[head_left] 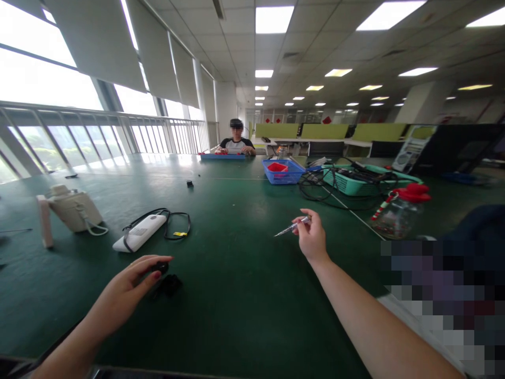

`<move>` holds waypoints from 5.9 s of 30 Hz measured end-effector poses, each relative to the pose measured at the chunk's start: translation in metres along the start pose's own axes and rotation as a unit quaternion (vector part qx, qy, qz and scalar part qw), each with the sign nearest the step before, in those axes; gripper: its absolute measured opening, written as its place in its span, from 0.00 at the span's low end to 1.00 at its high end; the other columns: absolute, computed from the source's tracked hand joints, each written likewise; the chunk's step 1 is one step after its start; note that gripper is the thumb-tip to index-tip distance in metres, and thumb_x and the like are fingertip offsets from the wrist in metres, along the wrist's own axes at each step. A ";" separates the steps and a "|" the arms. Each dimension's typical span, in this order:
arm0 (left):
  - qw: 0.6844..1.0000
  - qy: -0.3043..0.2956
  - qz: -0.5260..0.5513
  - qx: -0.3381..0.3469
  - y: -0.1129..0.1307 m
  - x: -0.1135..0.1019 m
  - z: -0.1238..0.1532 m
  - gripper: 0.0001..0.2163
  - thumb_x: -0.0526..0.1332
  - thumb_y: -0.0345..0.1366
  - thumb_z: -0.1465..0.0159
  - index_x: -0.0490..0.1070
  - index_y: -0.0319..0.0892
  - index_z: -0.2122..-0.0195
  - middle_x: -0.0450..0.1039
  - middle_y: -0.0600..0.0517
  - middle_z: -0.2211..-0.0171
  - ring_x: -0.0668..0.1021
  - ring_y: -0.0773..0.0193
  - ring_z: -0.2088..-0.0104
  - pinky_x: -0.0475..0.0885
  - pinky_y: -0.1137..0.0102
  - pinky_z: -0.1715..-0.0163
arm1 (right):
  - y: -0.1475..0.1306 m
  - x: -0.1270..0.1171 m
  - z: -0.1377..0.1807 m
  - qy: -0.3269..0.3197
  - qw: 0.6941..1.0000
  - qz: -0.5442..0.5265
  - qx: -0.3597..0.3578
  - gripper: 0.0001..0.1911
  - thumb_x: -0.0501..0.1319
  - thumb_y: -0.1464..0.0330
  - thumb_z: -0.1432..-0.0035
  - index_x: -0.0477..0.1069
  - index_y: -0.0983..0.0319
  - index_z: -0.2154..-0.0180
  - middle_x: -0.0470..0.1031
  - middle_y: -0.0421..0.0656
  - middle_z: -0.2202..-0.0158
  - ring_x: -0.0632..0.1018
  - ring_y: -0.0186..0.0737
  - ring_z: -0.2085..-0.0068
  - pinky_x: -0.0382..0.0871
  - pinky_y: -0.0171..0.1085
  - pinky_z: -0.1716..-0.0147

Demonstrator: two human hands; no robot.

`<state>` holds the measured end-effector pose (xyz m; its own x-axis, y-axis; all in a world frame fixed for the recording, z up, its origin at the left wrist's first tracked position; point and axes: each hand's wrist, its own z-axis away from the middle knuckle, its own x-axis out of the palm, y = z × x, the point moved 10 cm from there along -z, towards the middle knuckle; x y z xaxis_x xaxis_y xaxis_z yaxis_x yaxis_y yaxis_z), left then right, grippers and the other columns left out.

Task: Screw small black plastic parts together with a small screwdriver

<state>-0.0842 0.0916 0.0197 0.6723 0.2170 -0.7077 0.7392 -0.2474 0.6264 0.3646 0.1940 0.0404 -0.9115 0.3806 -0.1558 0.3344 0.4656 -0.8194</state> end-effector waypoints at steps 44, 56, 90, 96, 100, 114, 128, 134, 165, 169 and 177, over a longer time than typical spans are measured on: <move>0.968 -0.056 -0.224 0.096 -0.056 0.019 0.029 0.24 0.55 0.39 0.36 0.64 0.53 0.38 0.66 0.54 0.39 0.70 0.53 0.40 0.67 0.58 0.42 | -0.004 0.008 0.003 -0.030 1.000 0.004 0.002 0.17 0.55 0.61 0.37 0.63 0.61 0.49 0.74 0.45 0.64 0.77 0.41 0.68 0.77 0.45 0.66; 0.980 0.030 -0.192 0.040 -0.025 -0.002 0.025 0.22 0.50 0.44 0.34 0.66 0.49 0.40 0.72 0.47 0.47 0.77 0.53 0.50 0.75 0.61 0.51 | -0.003 0.008 0.002 -0.025 1.000 0.005 -0.001 0.17 0.55 0.63 0.37 0.63 0.62 0.49 0.74 0.45 0.64 0.76 0.41 0.69 0.76 0.46 0.66; 0.973 -0.080 -0.186 0.108 0.003 0.039 0.029 0.24 0.62 0.44 0.38 0.66 0.58 0.40 0.70 0.54 0.42 0.77 0.55 0.47 0.73 0.67 0.47 | -0.006 0.010 0.004 -0.035 0.999 -0.001 -0.009 0.18 0.56 0.60 0.37 0.63 0.61 0.49 0.74 0.45 0.64 0.77 0.41 0.69 0.77 0.45 0.66; 0.972 -0.069 -0.198 0.107 -0.002 0.038 0.026 0.22 0.55 0.42 0.34 0.63 0.55 0.38 0.70 0.54 0.42 0.75 0.58 0.45 0.70 0.65 0.44 | -0.007 0.010 0.004 -0.036 0.999 0.005 -0.006 0.16 0.55 0.62 0.37 0.63 0.61 0.49 0.74 0.45 0.64 0.76 0.41 0.69 0.77 0.46 0.66; 0.972 -0.078 -0.196 0.107 -0.005 0.042 0.025 0.20 0.56 0.41 0.35 0.67 0.53 0.41 0.72 0.53 0.44 0.76 0.57 0.45 0.70 0.63 0.43 | -0.006 0.012 0.004 -0.042 0.999 0.000 0.000 0.16 0.55 0.63 0.37 0.62 0.61 0.49 0.74 0.45 0.63 0.77 0.41 0.68 0.77 0.45 0.66; 0.986 -0.141 -0.071 0.052 0.094 0.070 0.018 0.17 0.57 0.35 0.37 0.72 0.52 0.47 0.74 0.52 0.47 0.75 0.55 0.47 0.69 0.60 0.43 | -0.046 0.041 0.024 -0.148 0.968 0.124 -0.161 0.19 0.53 0.70 0.36 0.59 0.59 0.44 0.74 0.44 0.63 0.76 0.41 0.65 0.73 0.42 0.63; 0.986 -0.001 0.118 0.114 0.178 0.128 -0.126 0.13 0.57 0.28 0.36 0.73 0.45 0.52 0.78 0.50 0.53 0.78 0.61 0.53 0.72 0.67 0.52 | -0.057 0.067 0.037 -0.254 0.949 0.130 -0.136 0.11 0.56 0.69 0.38 0.70 0.61 0.73 0.68 0.42 0.67 0.71 0.36 0.68 0.65 0.35 0.67; 0.995 -0.050 -0.054 0.068 0.137 0.180 -0.168 0.13 0.62 0.30 0.38 0.75 0.43 0.52 0.77 0.47 0.52 0.77 0.55 0.51 0.69 0.62 0.47 | -0.041 0.058 0.026 -0.232 0.961 0.117 -0.097 0.20 0.55 0.64 0.35 0.68 0.61 0.80 0.68 0.41 0.71 0.72 0.36 0.69 0.65 0.36 0.65; 0.987 -0.089 -0.053 0.127 0.120 0.211 -0.157 0.21 0.65 0.35 0.43 0.73 0.46 0.47 0.77 0.47 0.52 0.75 0.53 0.49 0.68 0.63 0.46 | -0.048 0.103 0.069 -0.381 0.857 0.313 -0.149 0.10 0.57 0.60 0.37 0.72 0.57 0.65 0.73 0.40 0.68 0.73 0.39 0.68 0.63 0.36 0.69; 0.986 -0.096 -0.038 0.128 0.121 0.212 -0.158 0.19 0.65 0.34 0.43 0.74 0.47 0.48 0.78 0.49 0.52 0.76 0.55 0.50 0.69 0.65 0.47 | -0.043 0.102 0.068 -0.385 0.857 0.313 -0.140 0.08 0.57 0.61 0.37 0.71 0.57 0.63 0.74 0.40 0.66 0.73 0.39 0.67 0.64 0.36 0.68; 0.984 -0.099 -0.031 0.143 0.123 0.213 -0.157 0.18 0.64 0.34 0.42 0.74 0.46 0.50 0.79 0.50 0.54 0.78 0.57 0.52 0.70 0.66 0.48 | -0.045 0.098 0.063 -0.374 0.866 0.300 -0.141 0.08 0.55 0.62 0.36 0.71 0.57 0.63 0.74 0.40 0.66 0.73 0.38 0.67 0.64 0.36 0.68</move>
<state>0.1559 0.2554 -0.0026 0.5841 0.0584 -0.8096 0.7183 -0.5017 0.4820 0.2454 0.1600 0.0269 -0.4182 0.0462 -0.9072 0.7502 0.5806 -0.3163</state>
